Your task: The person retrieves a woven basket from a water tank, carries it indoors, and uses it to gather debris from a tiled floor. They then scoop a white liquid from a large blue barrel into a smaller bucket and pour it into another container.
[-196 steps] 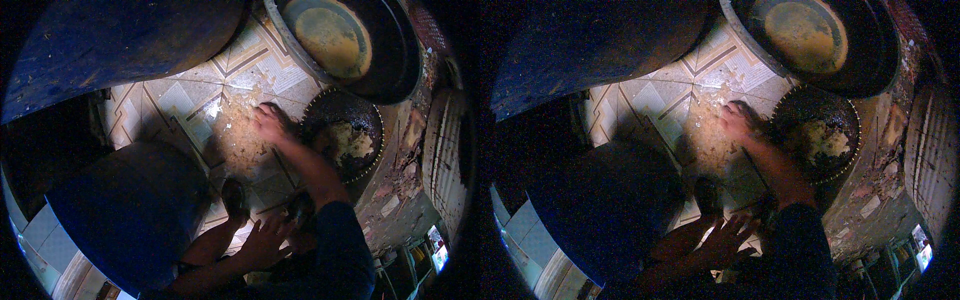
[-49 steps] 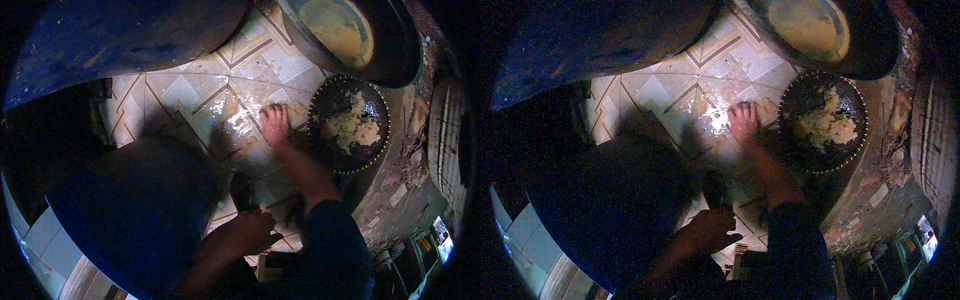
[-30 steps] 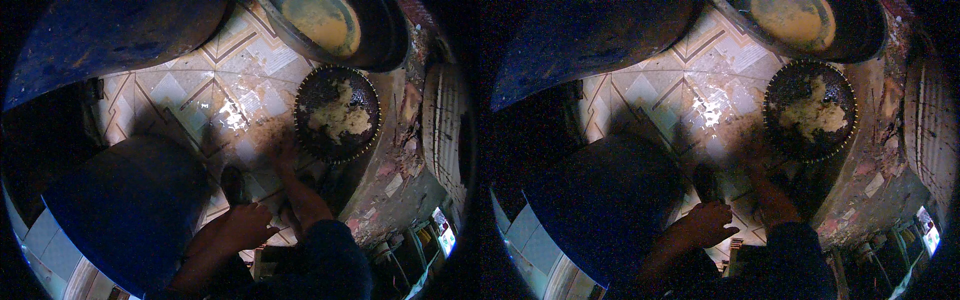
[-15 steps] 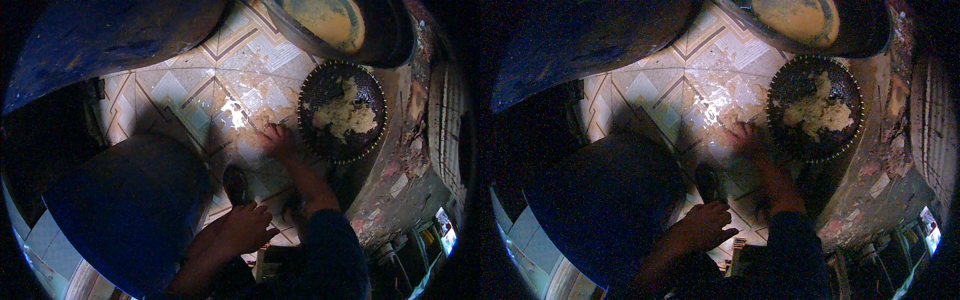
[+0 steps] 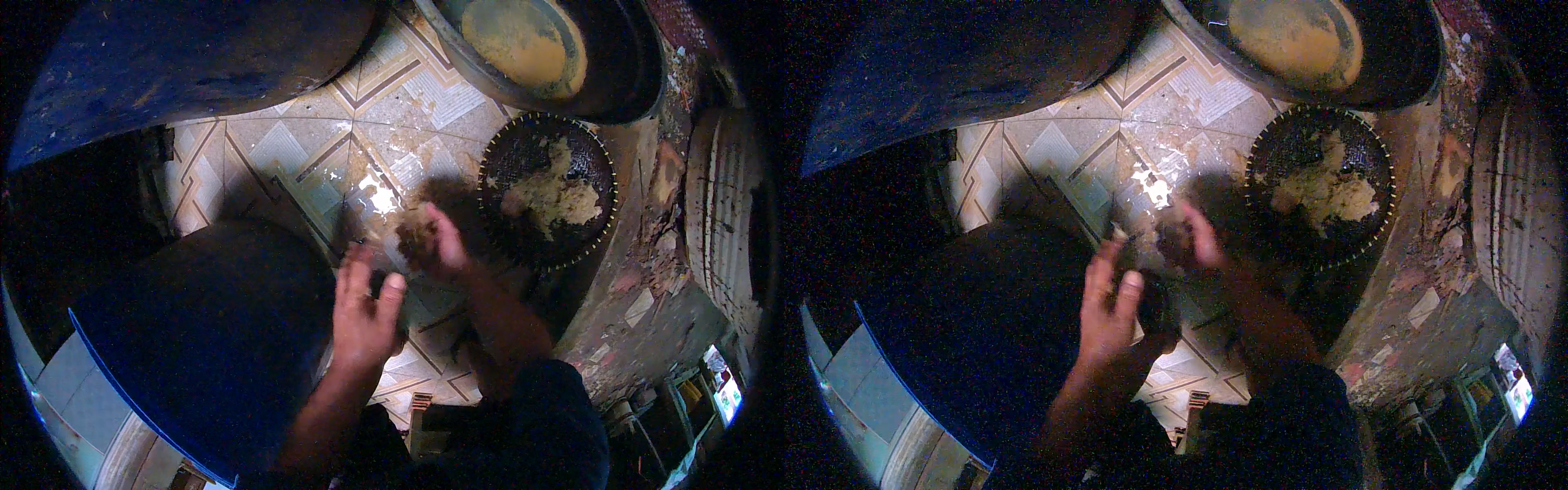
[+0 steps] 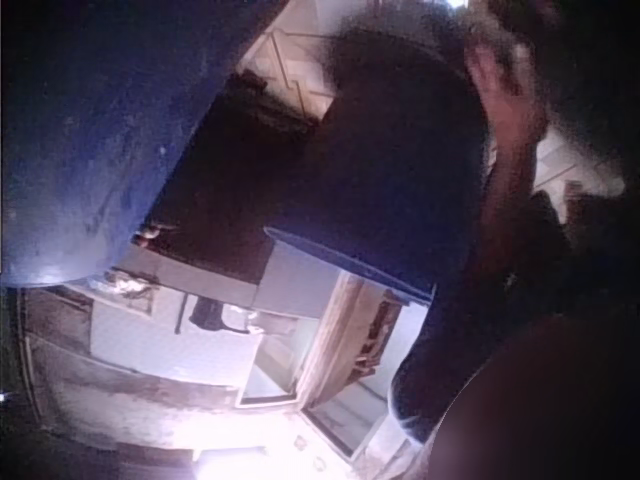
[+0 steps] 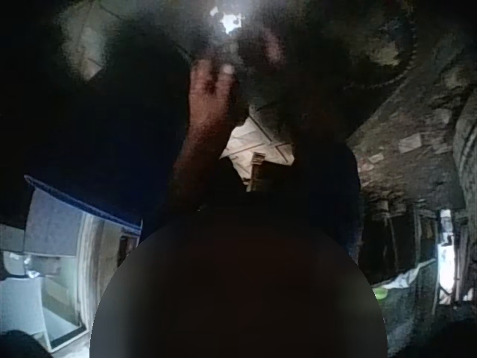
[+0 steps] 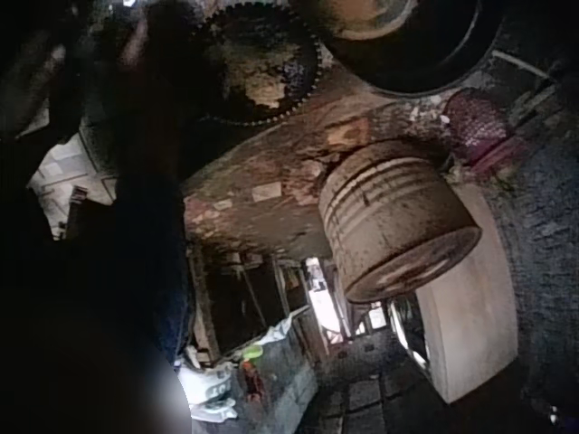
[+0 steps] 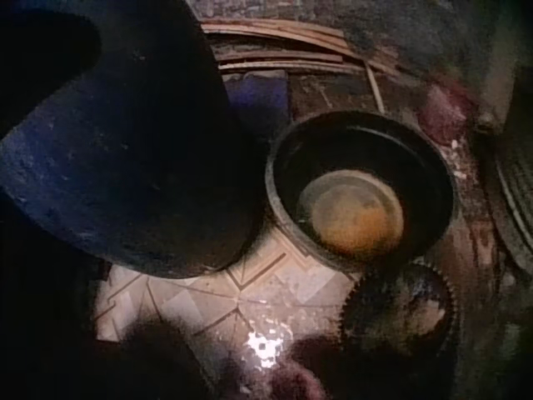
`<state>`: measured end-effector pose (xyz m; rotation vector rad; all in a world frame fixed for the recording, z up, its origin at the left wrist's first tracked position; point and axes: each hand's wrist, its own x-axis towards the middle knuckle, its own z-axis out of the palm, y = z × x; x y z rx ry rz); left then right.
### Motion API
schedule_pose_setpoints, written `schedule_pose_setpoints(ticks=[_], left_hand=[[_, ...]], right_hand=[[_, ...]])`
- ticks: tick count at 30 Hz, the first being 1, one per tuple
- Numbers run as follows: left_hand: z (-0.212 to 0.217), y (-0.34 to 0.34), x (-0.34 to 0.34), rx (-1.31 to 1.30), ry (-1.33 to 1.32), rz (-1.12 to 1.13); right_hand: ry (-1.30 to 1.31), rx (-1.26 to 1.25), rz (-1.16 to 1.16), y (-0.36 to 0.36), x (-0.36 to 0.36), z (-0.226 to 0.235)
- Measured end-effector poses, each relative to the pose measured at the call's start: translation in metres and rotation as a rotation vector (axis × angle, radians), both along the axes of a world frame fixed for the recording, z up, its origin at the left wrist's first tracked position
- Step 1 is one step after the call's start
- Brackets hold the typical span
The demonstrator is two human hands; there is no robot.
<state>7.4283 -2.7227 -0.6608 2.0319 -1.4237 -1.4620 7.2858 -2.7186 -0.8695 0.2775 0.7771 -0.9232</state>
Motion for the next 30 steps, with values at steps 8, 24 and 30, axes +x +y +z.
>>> schedule_pose_setpoints(ticks=[8, 24, 30], left_hand=[[-0.010, -0.027, 0.050, -0.486, -0.040, 0.247], [-0.028, -0.031, 0.120, -0.395, -0.001, 0.698], [-0.039, -0.032, 0.101, -0.262, -0.015, 0.560]], right_hand=[[0.201, -0.435, 0.285, -0.033, 0.134, 0.137], [0.293, -0.388, 0.450, -0.041, 0.226, 0.129], [0.246, -0.423, 0.343, -0.030, 0.201, 0.113]])
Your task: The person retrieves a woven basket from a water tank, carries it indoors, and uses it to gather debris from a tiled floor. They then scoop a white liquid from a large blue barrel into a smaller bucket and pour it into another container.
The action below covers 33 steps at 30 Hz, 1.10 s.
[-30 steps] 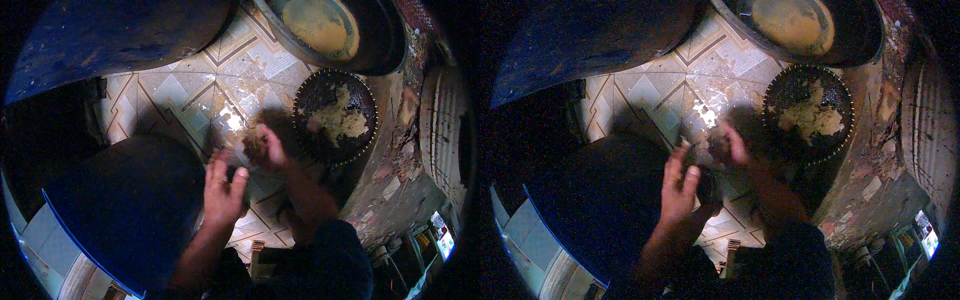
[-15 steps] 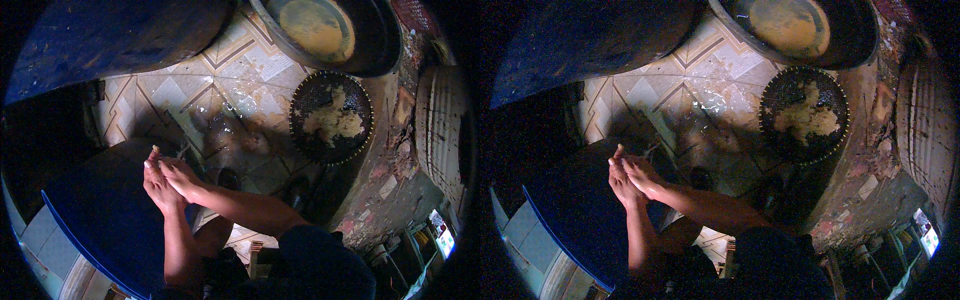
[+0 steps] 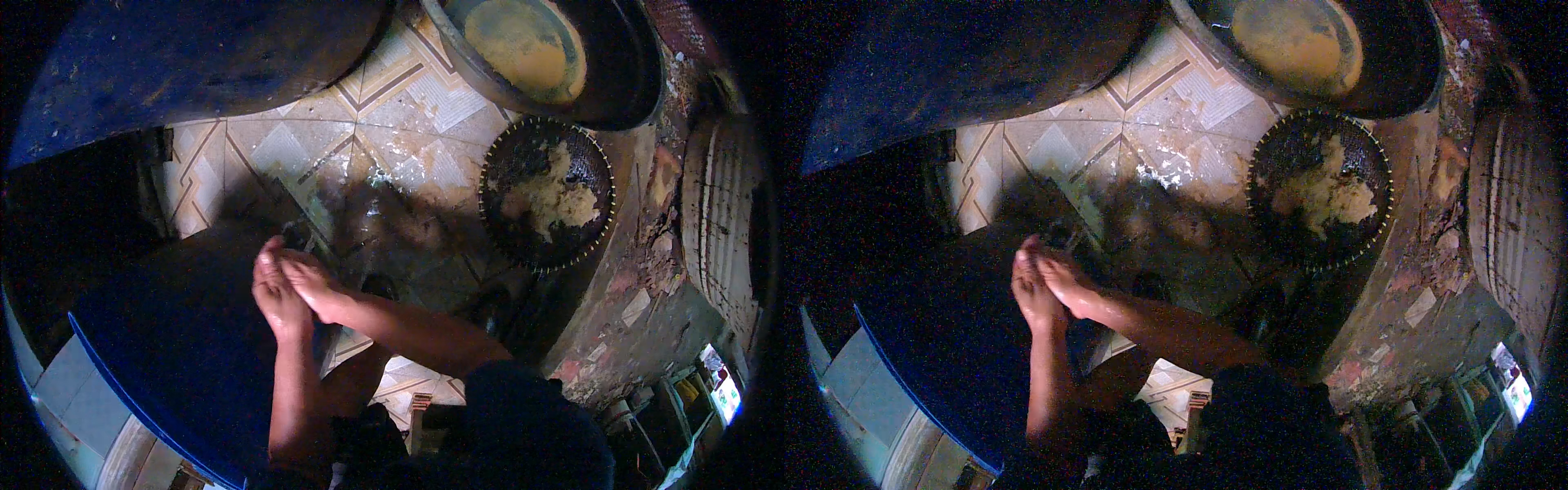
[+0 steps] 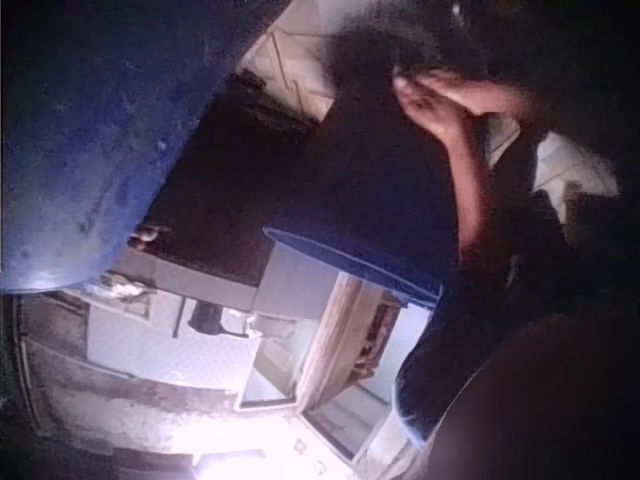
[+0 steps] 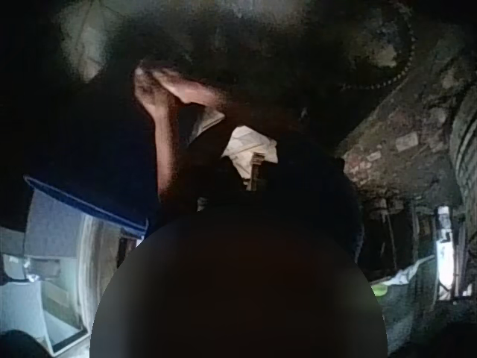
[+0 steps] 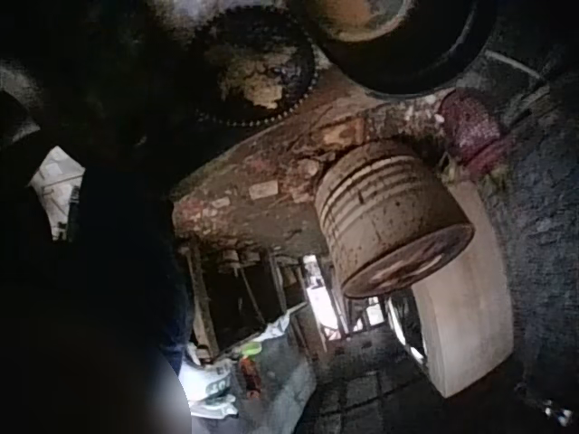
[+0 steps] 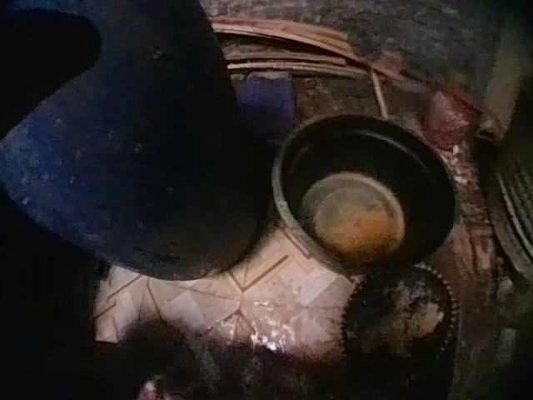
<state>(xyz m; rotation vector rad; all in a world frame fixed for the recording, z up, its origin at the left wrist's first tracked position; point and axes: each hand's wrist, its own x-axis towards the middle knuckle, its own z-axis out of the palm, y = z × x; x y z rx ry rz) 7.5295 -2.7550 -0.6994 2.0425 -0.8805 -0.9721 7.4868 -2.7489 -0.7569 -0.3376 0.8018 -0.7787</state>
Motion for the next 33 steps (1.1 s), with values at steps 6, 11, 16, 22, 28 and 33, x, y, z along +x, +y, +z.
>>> schedule_pose_setpoints(ticks=[6, 11, 16, 22, 28, 33], left_hand=[[0.012, 0.006, -0.044, 0.165, -0.182, -0.581], [0.025, 0.013, -0.059, 0.337, -0.251, -0.719], [0.020, 0.019, -0.068, 0.400, -0.310, -0.813], [0.024, 0.026, -0.081, 0.439, -0.338, -0.917], [0.032, 0.027, -0.087, 0.439, -0.335, -0.983], [0.041, 0.028, -0.096, 0.366, -0.323, -1.005]], right_hand=[[0.782, -0.172, 0.072, 0.002, -0.195, -0.058], [1.777, -0.360, 0.090, 0.003, -0.383, -0.084], [1.873, -0.548, 0.168, 0.053, -0.357, -0.110], [1.499, -0.545, 0.209, 0.123, -0.234, -0.160], [1.720, -0.496, -0.077, 0.101, -0.206, -0.209], [1.769, -0.511, -0.160, 0.060, -0.211, -0.230]])
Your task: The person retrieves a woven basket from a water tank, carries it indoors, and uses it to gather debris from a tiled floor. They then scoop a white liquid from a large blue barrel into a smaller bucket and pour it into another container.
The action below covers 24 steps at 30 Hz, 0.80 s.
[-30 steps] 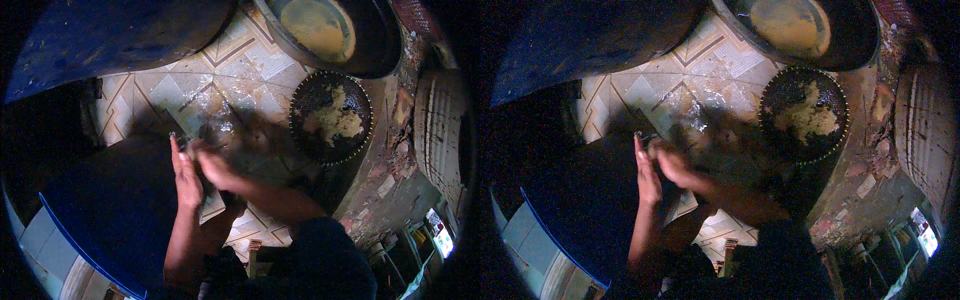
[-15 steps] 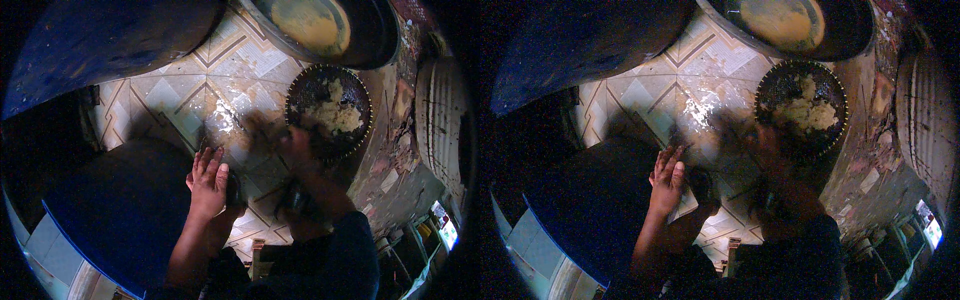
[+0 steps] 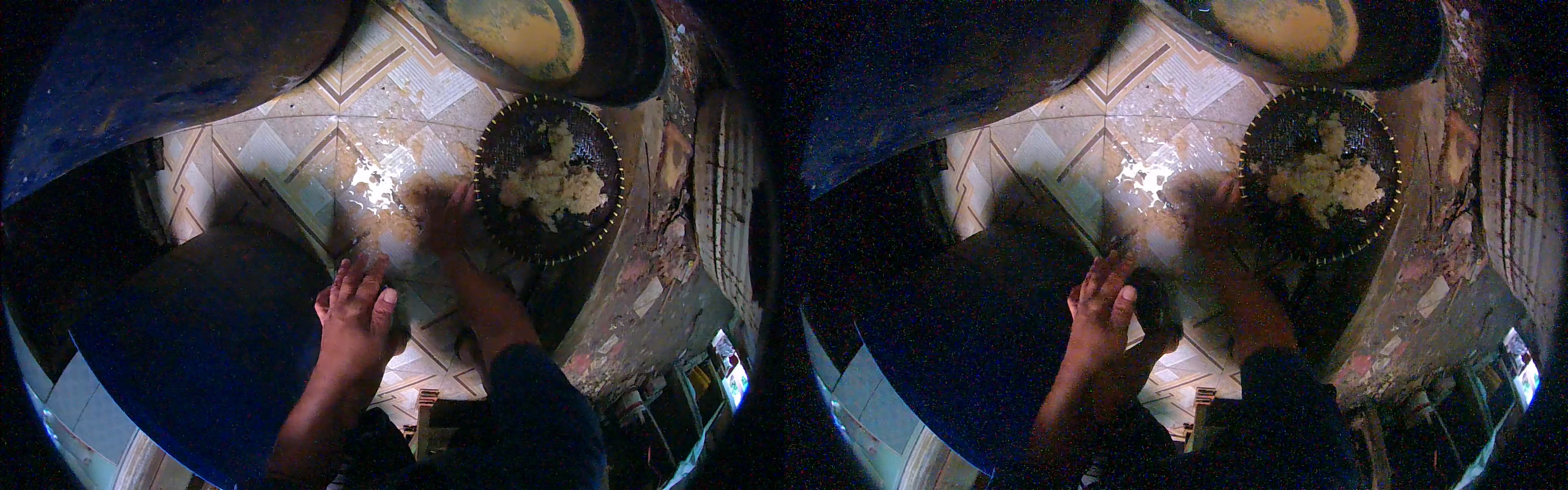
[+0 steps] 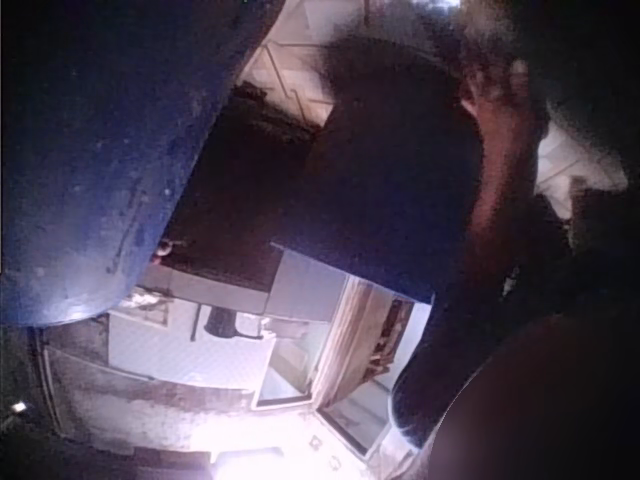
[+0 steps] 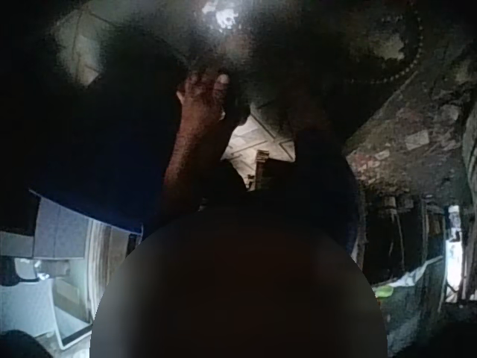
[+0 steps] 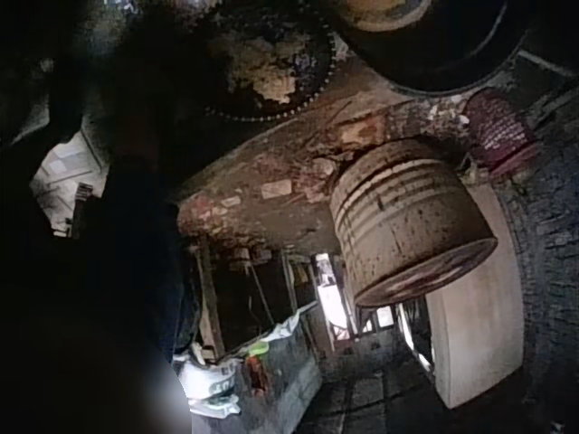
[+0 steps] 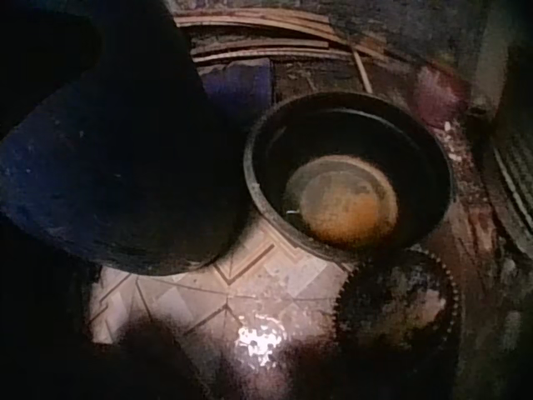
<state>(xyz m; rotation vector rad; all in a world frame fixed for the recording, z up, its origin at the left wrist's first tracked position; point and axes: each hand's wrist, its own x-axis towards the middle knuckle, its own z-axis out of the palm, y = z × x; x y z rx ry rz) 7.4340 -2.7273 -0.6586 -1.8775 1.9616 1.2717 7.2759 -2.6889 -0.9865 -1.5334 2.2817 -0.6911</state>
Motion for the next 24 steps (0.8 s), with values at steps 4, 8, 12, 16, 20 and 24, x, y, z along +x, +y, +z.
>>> schedule_pose_setpoints(ticks=[4, 8, 12, 16, 20, 24], left_hand=[[0.001, 0.000, -0.001, 0.011, -0.028, -0.085], [-0.003, 0.003, 0.005, 0.013, -0.039, -0.110], [-0.009, 0.008, 0.008, -0.017, -0.004, -0.174], [-0.014, 0.012, 0.006, -0.077, -0.008, -0.190], [-0.022, 0.019, -0.001, -0.135, -0.012, -0.231], [-0.029, 0.029, -0.010, -0.169, -0.011, -0.323]], right_hand=[[0.029, -0.033, -0.007, -0.020, -0.006, -0.015], [0.045, -0.046, 0.025, -0.040, -0.007, -0.024], [-0.119, -0.071, 0.116, -0.062, -0.009, -0.006], [-0.075, -0.032, 0.217, -0.027, -0.017, 0.032], [-0.191, 0.123, 0.174, 0.061, -0.029, 0.049], [-0.369, 0.219, -0.167, 0.131, -0.096, 0.034]])
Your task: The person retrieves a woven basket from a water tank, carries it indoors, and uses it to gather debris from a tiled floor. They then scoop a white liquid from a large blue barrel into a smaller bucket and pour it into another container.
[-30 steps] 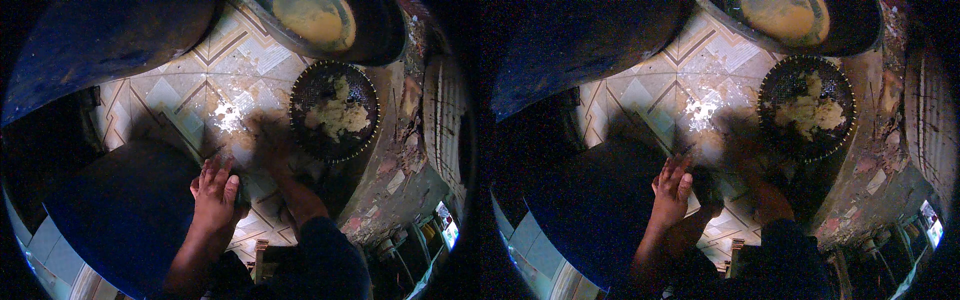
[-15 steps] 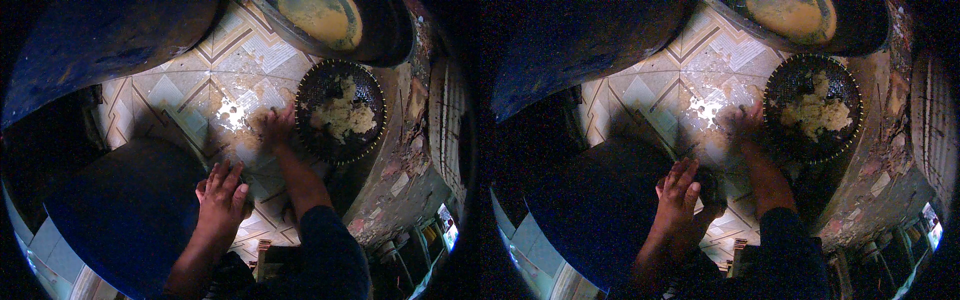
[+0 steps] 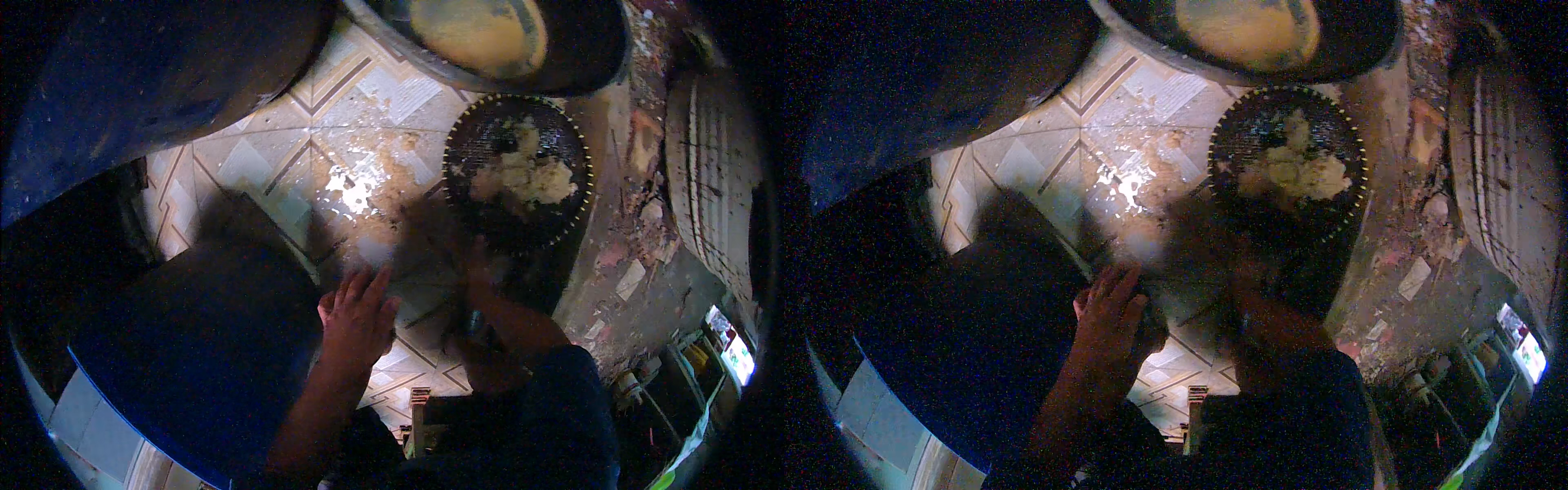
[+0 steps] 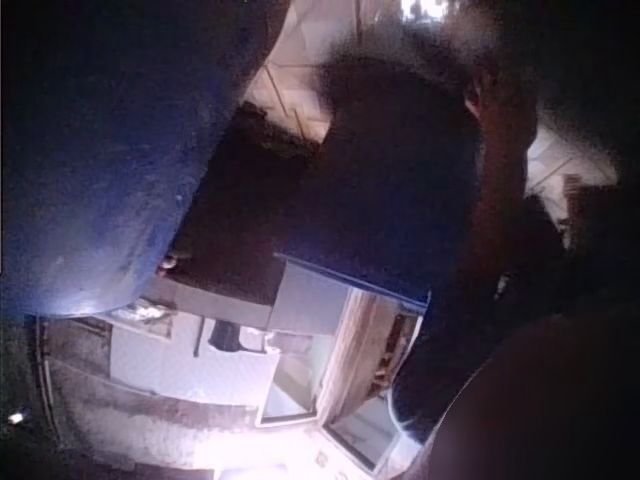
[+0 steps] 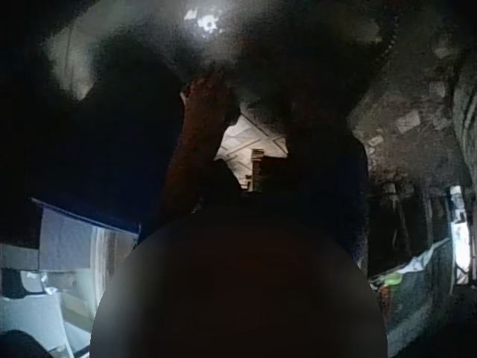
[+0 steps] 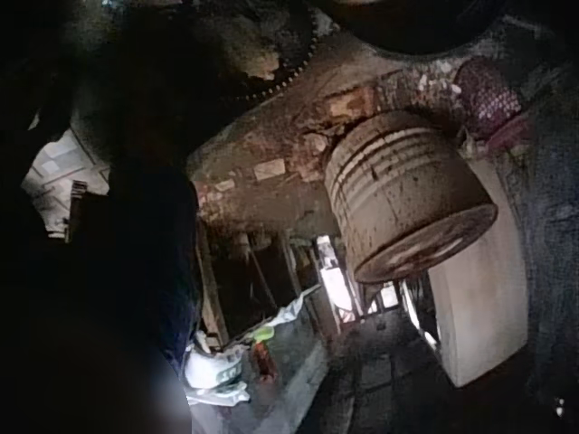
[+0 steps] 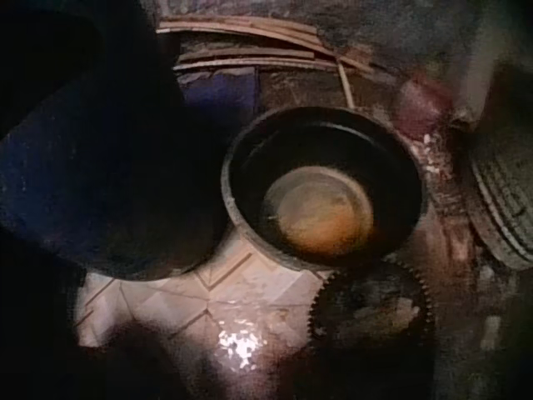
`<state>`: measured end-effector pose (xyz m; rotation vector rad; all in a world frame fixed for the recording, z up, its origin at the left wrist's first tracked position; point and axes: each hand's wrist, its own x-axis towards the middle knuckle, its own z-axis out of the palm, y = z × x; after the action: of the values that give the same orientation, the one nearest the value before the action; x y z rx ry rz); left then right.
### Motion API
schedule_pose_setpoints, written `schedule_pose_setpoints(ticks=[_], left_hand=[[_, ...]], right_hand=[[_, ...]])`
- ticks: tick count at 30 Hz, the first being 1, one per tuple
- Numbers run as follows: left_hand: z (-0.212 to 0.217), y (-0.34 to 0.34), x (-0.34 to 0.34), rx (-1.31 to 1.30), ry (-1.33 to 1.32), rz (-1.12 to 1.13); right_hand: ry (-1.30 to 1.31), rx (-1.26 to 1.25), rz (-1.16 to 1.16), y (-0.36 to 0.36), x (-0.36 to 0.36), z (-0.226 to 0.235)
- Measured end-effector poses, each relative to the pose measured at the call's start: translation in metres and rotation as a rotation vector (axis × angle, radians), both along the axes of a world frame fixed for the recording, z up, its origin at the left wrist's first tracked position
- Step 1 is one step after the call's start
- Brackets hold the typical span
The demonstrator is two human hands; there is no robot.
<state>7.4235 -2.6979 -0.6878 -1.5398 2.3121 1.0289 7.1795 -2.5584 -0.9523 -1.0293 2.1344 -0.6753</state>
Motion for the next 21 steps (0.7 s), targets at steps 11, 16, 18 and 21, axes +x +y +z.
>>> schedule_pose_setpoints(ticks=[11, 16, 18, 21], left_hand=[[-0.007, 0.012, -0.031, 0.007, -0.077, -0.437], [-0.012, 0.018, -0.044, 0.190, -0.057, -0.309], [-0.017, 0.019, -0.047, 0.136, -0.047, -0.352], [-0.022, 0.027, -0.045, 0.201, -0.091, -0.205]], right_hand=[[0.301, 0.438, 0.304, 0.000, -0.126, 0.075], [-0.935, -0.050, -1.063, -0.029, -0.121, 0.124], [-0.862, 0.013, -0.985, -0.022, -0.129, 0.122], [-0.924, -0.063, -0.776, 0.009, -0.137, 0.101]])
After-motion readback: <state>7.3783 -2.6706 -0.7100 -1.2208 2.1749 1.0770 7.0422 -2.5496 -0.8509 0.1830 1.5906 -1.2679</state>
